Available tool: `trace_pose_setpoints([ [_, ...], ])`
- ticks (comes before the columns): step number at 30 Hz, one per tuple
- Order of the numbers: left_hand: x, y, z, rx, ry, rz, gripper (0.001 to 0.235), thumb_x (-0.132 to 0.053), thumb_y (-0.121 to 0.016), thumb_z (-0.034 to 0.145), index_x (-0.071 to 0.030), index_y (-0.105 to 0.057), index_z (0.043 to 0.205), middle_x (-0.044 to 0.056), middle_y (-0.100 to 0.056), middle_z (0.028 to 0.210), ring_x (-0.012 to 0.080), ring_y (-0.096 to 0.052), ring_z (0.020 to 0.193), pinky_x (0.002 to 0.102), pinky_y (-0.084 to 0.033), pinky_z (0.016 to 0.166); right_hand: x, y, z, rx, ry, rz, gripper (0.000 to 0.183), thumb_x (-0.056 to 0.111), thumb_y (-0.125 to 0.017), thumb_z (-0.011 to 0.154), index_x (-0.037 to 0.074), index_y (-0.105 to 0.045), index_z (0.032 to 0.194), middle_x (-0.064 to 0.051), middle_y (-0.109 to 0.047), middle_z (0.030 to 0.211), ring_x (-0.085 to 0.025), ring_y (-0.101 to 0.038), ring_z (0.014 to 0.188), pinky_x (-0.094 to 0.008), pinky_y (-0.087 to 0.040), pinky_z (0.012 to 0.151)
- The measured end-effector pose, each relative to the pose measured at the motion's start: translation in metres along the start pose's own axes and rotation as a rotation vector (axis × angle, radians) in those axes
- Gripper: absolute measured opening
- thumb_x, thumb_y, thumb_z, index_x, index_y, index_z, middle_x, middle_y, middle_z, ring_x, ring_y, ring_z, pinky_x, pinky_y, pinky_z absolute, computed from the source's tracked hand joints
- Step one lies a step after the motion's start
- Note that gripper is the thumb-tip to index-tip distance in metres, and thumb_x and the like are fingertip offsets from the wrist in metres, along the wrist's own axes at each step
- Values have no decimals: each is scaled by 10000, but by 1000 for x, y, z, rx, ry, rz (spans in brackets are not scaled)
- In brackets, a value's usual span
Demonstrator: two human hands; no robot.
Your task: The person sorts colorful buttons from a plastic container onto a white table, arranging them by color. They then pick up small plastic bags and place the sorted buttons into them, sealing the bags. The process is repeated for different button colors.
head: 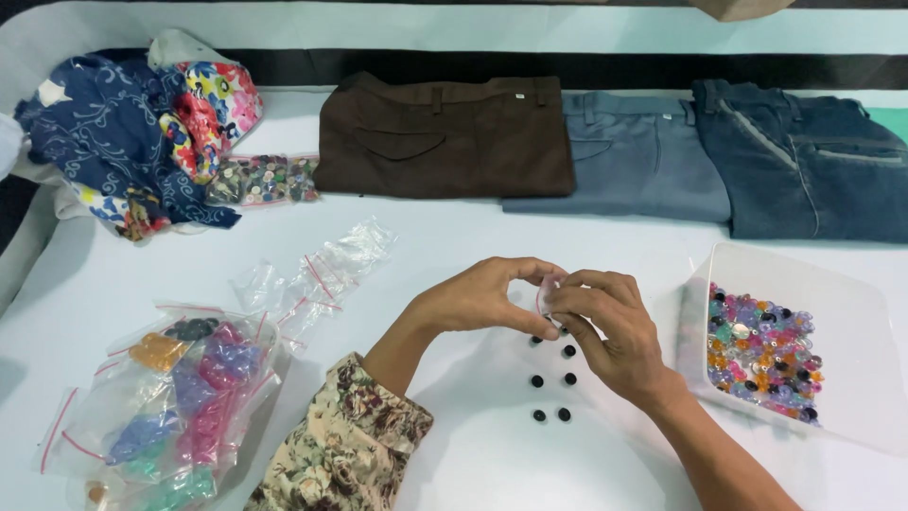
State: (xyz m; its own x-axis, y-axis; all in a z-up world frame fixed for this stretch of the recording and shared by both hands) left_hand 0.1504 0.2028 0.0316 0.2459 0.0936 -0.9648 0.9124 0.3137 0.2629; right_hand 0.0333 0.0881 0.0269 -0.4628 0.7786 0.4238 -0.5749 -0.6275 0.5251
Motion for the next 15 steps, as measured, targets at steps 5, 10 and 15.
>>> trace_pose_setpoints([
  [5, 21, 14, 5, -116, -24, 12, 710, -341, -907, 693, -95, -661, 1312, 126, -729, 1137, 284, -618, 1208, 558, -363, 1129, -2, 12, 11, -46, -169, 129, 131, -14, -702, 919, 63, -764, 1004, -77, -783, 1002, -300, -705, 1074, -399, -509, 963],
  [10, 23, 28, 1, -243, -3, 76, 622, -314, -908, 712, -113, -696, 1260, 112, -743, 1056, 298, -636, 1167, 544, -399, 1099, -41, 5, 2, 32, -459, 75, 130, 56, -749, 926, 85, -790, 1046, -81, -780, 975, -253, -717, 962, -372, -539, 828],
  [15, 28, 23, 7, -211, 15, 117, 640, -299, -901, 731, -87, -671, 1289, 133, -737, 1091, 300, -619, 1183, 538, -365, 1124, -52, -24, -11, 445, -582, -188, 196, 109, -743, 907, 36, -794, 1082, -155, -760, 1078, -310, -722, 1056, -381, -603, 835],
])
Point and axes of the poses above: each hand's wrist, its own z-axis towards the middle knuckle, its own y-axis out of the back of the hand, x = y × z, the point moved 6 cm from there along z, towards the middle knuckle
